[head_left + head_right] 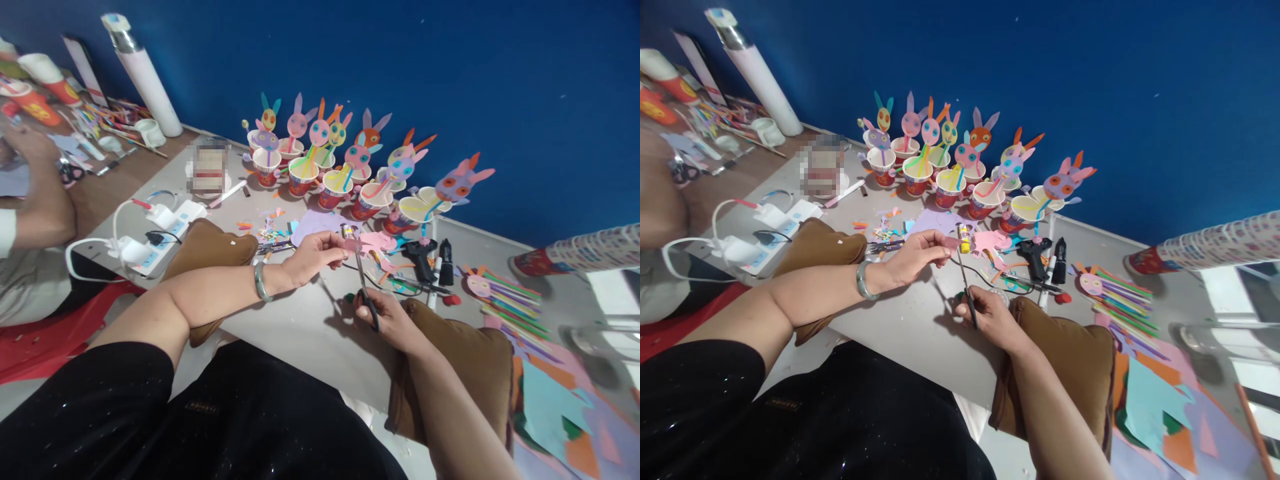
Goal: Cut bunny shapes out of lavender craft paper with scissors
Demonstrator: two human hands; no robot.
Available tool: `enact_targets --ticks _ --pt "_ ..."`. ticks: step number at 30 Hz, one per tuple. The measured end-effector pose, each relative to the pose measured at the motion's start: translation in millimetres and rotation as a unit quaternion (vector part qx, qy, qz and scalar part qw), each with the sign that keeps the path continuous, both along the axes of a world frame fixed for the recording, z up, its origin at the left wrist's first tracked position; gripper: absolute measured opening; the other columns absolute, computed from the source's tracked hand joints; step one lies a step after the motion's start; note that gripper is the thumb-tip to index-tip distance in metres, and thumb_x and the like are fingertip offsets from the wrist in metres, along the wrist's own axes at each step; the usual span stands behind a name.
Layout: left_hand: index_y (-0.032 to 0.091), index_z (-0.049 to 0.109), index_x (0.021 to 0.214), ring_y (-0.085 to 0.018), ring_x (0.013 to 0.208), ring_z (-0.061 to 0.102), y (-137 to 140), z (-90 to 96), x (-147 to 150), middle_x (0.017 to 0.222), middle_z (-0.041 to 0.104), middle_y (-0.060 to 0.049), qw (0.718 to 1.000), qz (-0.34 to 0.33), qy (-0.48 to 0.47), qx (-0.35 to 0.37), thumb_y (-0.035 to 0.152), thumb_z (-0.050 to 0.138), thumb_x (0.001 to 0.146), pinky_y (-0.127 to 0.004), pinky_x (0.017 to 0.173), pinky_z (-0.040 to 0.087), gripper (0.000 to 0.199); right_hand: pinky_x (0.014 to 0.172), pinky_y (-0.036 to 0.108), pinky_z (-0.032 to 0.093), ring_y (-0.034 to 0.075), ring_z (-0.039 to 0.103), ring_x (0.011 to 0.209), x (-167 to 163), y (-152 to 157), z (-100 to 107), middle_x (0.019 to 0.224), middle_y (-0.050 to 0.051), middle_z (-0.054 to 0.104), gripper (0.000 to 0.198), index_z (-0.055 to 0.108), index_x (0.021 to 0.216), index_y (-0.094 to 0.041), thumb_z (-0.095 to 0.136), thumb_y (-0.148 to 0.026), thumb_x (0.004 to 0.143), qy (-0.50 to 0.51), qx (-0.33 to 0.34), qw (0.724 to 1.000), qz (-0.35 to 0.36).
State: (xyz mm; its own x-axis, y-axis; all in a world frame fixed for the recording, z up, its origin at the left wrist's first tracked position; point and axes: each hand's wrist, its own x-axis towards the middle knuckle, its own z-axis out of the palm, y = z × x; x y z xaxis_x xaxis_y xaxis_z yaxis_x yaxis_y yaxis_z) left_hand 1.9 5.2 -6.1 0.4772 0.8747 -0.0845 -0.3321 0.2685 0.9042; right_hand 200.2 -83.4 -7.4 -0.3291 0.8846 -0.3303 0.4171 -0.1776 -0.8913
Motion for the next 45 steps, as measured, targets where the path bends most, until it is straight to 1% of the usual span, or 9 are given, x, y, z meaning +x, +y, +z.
enact_targets --ticks 3,10,16,24,33,40,45 --pt "0.014 0.057 0.081 -0.005 0.055 0.05 -0.8 1.3 -0.7 0.06 0.056 0.006 1.0 -0.004 0.001 0.004 0.024 0.07 0.073 -0.024 0.06 0.04 0.018 0.053 0.026 0.037 0.014 0.05 0.054 -0.4 -0.2 0.1 0.055 0.001 0.06 0.062 0.052 0.069 -0.019 0.066 -0.08 0.07 0.001 -0.004 1.0 -0.003" --pt "0.014 0.055 0.077 -0.004 0.054 0.05 -4.2 5.7 -2.1 0.064 0.059 0.004 1.0 -0.02 0.004 -0.003 0.031 0.075 0.072 -0.024 0.059 0.039 0.026 0.053 0.027 0.037 0.014 0.051 0.053 -1.7 -0.4 0.9 0.056 0.0 0.059 0.059 0.051 0.069 -0.021 0.067 -0.077 0.071 -0.005 -0.001 1.0 -0.005" --pt "0.013 0.058 0.079 -0.005 0.057 0.051 -5.8 5.6 -2.0 0.068 0.06 0.003 0.999 -0.048 0.006 -0.014 0.029 0.075 0.071 -0.025 0.06 0.04 0.025 0.052 0.027 0.038 0.014 0.051 0.052 -1.4 0.2 0.0 0.055 0.0 0.058 0.06 0.052 0.069 -0.02 0.066 -0.078 0.072 -0.001 0.012 1.0 -0.007" --pt "0.012 0.059 0.077 -0.005 0.056 0.051 -7.5 5.1 -1.4 0.068 0.061 0.002 0.998 -0.069 0.005 -0.016 0.029 0.076 0.07 -0.024 0.059 0.04 0.025 0.052 0.027 0.039 0.014 0.053 0.053 -0.7 0.3 0.5 0.056 0.001 0.061 0.059 0.055 0.069 -0.019 0.066 -0.077 0.072 -0.006 0.022 1.0 -0.005" --pt "0.013 0.059 0.076 -0.004 0.056 0.051 -8.5 8.0 -2.4 0.067 0.061 0.002 0.997 -0.073 0.008 -0.025 0.029 0.075 0.071 -0.023 0.058 0.04 0.023 0.052 0.027 0.038 0.013 0.05 0.052 -1.8 -0.1 2.4 0.055 0.001 0.061 0.059 0.055 0.067 -0.02 0.066 -0.078 0.072 -0.005 0.033 0.999 0.0" --pt "0.013 0.06 0.076 -0.004 0.056 0.051 -8.3 6.1 -2.3 0.066 0.061 0.002 0.997 -0.075 0.013 -0.021 0.028 0.075 0.071 -0.023 0.058 0.04 0.022 0.051 0.026 0.039 0.014 0.05 0.052 -1.4 0.5 2.2 0.055 0.0 0.06 0.056 0.055 0.067 -0.02 0.067 -0.074 0.074 -0.016 0.031 0.999 0.0" --pt "0.013 0.06 0.077 -0.004 0.056 0.052 -7.5 4.1 -2.1 0.067 0.062 0.002 0.997 -0.075 0.015 -0.021 0.029 0.075 0.071 -0.023 0.058 0.04 0.023 0.051 0.027 0.039 0.014 0.051 0.052 -2.7 0.8 4.3 0.055 0.001 0.061 0.056 0.055 0.067 -0.02 0.067 -0.075 0.073 -0.017 0.026 1.0 -0.003"
